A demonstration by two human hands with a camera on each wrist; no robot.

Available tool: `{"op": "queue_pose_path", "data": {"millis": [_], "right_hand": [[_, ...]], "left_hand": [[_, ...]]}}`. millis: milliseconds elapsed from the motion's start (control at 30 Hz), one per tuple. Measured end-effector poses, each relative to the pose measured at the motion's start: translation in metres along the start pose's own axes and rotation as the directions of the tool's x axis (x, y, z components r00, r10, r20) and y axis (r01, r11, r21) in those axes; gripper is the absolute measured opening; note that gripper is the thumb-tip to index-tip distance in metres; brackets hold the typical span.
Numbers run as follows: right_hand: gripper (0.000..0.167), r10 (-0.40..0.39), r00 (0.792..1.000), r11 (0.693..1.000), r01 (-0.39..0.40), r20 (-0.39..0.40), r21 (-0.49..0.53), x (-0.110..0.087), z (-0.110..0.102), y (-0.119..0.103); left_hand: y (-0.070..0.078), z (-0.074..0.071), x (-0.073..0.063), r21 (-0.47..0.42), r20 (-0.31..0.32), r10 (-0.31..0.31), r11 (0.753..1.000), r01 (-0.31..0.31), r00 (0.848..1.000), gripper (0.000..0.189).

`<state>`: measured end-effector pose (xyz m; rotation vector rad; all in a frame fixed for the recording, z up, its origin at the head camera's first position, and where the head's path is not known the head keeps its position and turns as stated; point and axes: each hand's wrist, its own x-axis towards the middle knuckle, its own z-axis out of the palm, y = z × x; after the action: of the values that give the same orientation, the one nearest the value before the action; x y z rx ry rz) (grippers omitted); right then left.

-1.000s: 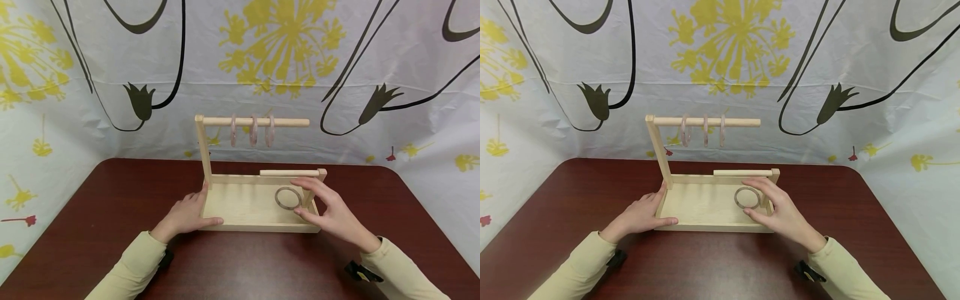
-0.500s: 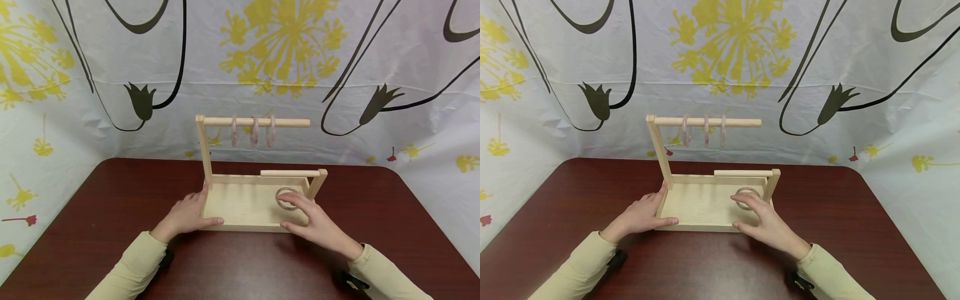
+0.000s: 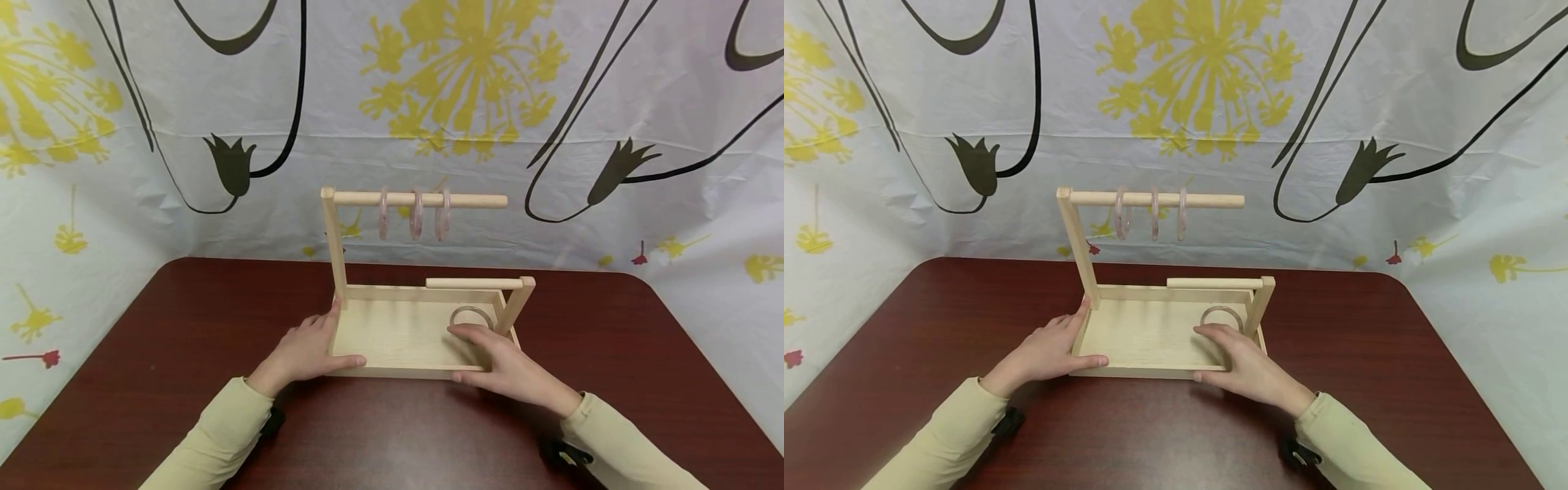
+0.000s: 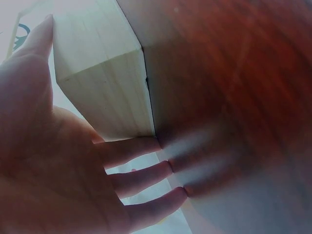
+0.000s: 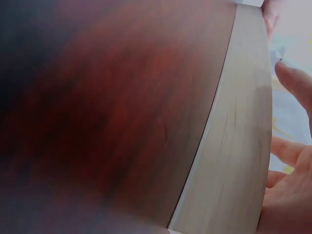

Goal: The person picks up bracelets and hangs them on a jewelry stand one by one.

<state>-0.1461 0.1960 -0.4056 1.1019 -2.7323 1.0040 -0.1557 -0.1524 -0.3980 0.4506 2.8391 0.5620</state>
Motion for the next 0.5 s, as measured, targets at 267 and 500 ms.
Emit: {"op": "queue_pose_path", "data": {"millis": [267, 500], "right_hand": [[0.070, 0.035, 0.994, 0.999, -0.033, 0.100, -0.028, 0.0046, 0.0012, -0.0007], [0.071, 0.028, 0.992, 0.998, -0.022, 0.124, -0.050, 0.0100, 0.0045, -0.0056]], "left_hand": [[-0.0007, 0.0002, -0.0001, 0.003, -0.002, 0.004, 1.000, -0.004, 1.000, 0.114], [-0.0017, 0.0005, 0.0004, 0.003, -0.001, 0.004, 1.000, -0.004, 1.000, 0.114]]}}
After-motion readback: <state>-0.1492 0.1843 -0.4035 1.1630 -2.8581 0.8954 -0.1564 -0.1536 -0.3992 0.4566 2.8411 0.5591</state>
